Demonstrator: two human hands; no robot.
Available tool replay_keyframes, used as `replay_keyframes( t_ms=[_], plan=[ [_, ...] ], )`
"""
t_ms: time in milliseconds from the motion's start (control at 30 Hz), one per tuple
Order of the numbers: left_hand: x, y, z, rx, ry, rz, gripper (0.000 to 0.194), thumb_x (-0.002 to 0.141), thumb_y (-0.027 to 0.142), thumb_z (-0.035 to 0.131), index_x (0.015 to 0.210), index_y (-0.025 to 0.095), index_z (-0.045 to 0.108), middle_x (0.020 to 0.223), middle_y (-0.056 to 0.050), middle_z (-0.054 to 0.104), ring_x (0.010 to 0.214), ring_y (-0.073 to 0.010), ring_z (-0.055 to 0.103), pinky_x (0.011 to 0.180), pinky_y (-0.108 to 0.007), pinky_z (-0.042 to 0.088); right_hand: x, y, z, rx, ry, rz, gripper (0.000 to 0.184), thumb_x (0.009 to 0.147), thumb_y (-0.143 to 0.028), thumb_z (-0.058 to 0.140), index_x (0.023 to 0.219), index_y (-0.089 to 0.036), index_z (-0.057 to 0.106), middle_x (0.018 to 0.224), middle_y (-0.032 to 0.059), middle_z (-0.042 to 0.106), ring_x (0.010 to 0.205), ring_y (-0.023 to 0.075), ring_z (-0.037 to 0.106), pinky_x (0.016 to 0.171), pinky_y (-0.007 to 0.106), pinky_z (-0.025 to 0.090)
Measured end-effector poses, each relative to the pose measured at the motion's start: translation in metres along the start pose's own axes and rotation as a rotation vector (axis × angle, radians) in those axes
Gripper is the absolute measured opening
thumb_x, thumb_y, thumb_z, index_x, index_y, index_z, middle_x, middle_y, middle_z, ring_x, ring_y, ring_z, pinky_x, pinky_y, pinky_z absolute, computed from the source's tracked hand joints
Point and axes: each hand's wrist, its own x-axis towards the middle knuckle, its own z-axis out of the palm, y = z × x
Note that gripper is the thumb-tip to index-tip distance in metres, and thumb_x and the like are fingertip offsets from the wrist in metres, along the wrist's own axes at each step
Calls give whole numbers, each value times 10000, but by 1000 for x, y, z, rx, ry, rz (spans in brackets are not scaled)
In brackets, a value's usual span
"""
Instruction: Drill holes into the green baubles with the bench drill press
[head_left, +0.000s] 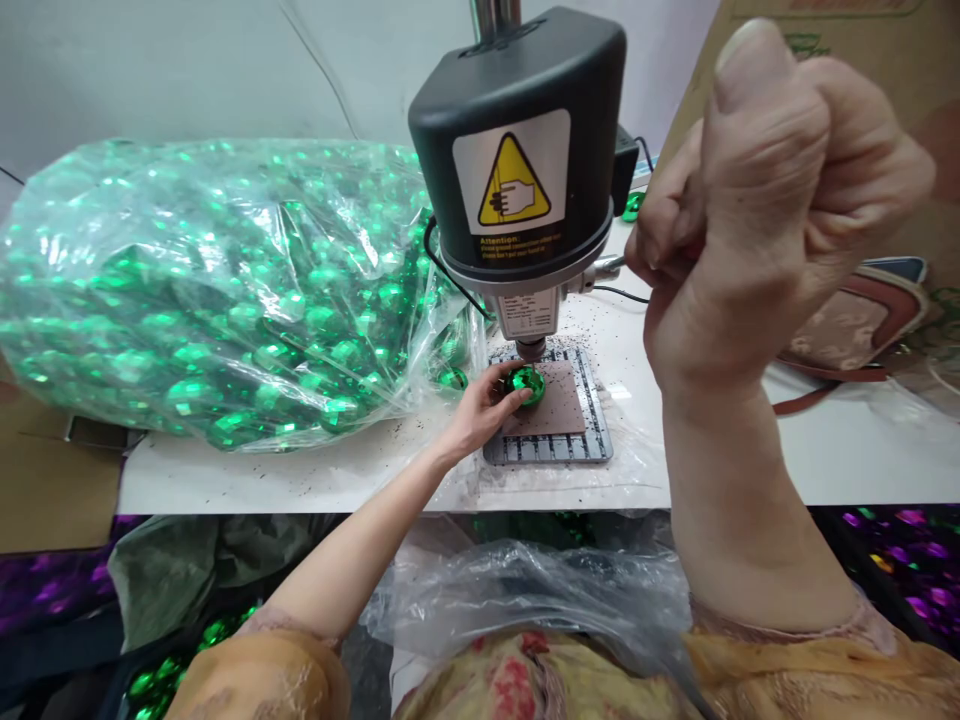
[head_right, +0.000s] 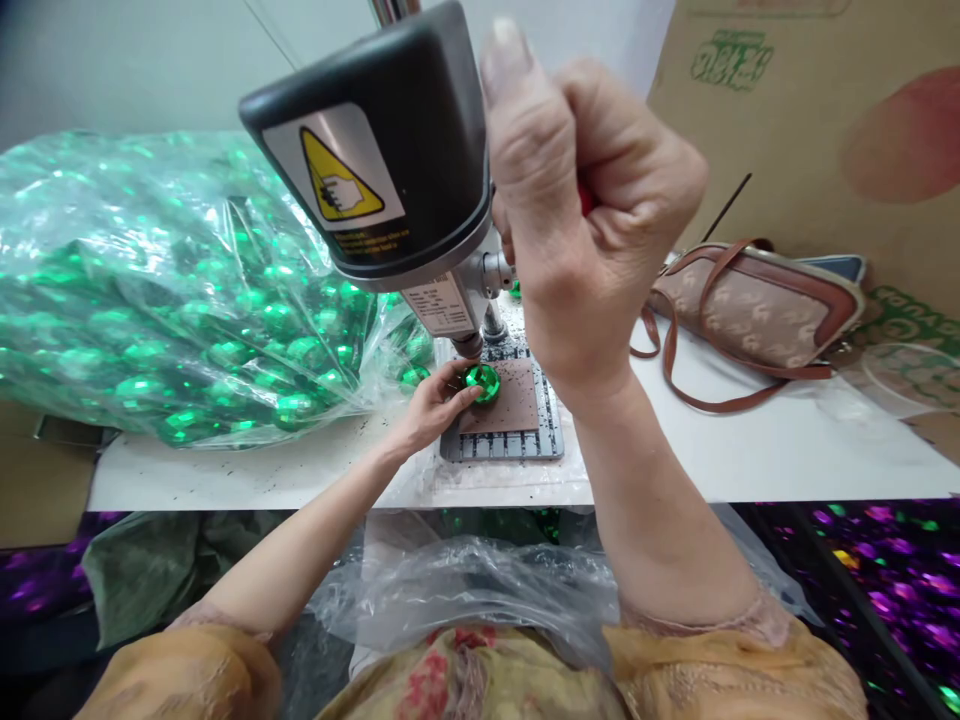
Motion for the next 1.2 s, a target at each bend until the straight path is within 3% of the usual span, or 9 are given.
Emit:
replay_keyframes(
  t_ms=[100, 233, 333, 500, 600, 667, 767, 933, 1200],
  plan=[
    [-1, 3, 5, 203, 46, 97, 468, 872, 461, 700, 1258, 206, 632, 1109, -77, 675, 878, -178, 645, 753, -292, 533, 0, 2, 0, 4, 3, -17, 545, 817, -481, 659, 534, -190, 296, 446, -59, 275, 403, 45, 332, 477, 265, 189],
    [-2, 0, 16, 304, 117, 225, 458, 857, 402, 732, 1263, 219, 623, 1187, -95, 678, 1086, -250, 648, 951, -398, 526, 0, 0, 0, 8, -8, -4, 547, 823, -469, 658, 535, -191, 286, 445, -60, 276, 402, 45, 331, 476, 264, 192],
    [-4, -4, 24, 302, 170, 207, 482, 835, 381, 761, 1266, 219, 617, 1199, -99, 697, 1116, -269, 651, 985, -441, 523, 2, -1, 1, 19, -12, -6, 536, 839, -447, 653, 539, -194, 288, 442, -62, 279, 399, 41, 322, 474, 265, 185],
    [-9, -5, 29, 286, 208, 188, 507, 817, 349, 785, 1275, 217, 610, 1224, -103, 693, 1121, -260, 654, 963, -415, 545, -4, -3, -2, 10, 16, -6, 521, 879, -354, 638, 544, -204, 269, 456, -65, 262, 391, 31, 319, 471, 267, 171],
    [-10, -5, 29, 271, 210, 201, 513, 810, 339, 794, 1273, 216, 609, 1223, -101, 693, 1132, -259, 649, 976, -414, 541, -16, -5, -11, -13, 47, -30, 503, 878, -219, 632, 546, -201, 255, 457, -65, 213, 388, 36, 299, 469, 276, 159],
    [-10, -5, 30, 264, 208, 211, 512, 810, 338, 795, 1270, 214, 608, 1222, -100, 693, 1136, -258, 647, 982, -415, 538, -26, -7, -20, -38, 16, 4, 476, 884, -183, 602, 541, -191, 272, 468, -53, 217, 416, 47, 330, 474, 278, 209],
    [-10, -6, 30, 257, 199, 220, 503, 821, 343, 785, 1275, 222, 605, 1227, -97, 690, 1136, -254, 645, 980, -410, 537, -37, -7, -32, -77, -52, 24, 472, 902, -310, 600, 539, -181, 327, 499, -36, 260, 457, 49, 350, 478, 271, 269],
    [-11, -6, 31, 235, 204, 224, 494, 830, 346, 775, 1275, 223, 599, 1229, -98, 683, 1148, -251, 637, 994, -410, 527, -44, 2, -40, -83, -16, -37, 368, 886, -425, 624, 617, -219, 479, 496, -45, 203, 468, 62, 316, 474, 254, 321],
    [-13, -11, 33, 95, 178, 139, 532, 816, 395, 784, 1263, 219, 556, 1235, -97, 656, 1145, -238, 637, 1015, -418, 516, -46, 15, -40, 94, -45, -191, 488, 886, -338, 589, 545, -175, 280, 459, -46, 161, 381, 55, 211, 400, 266, 255]
  ],
)
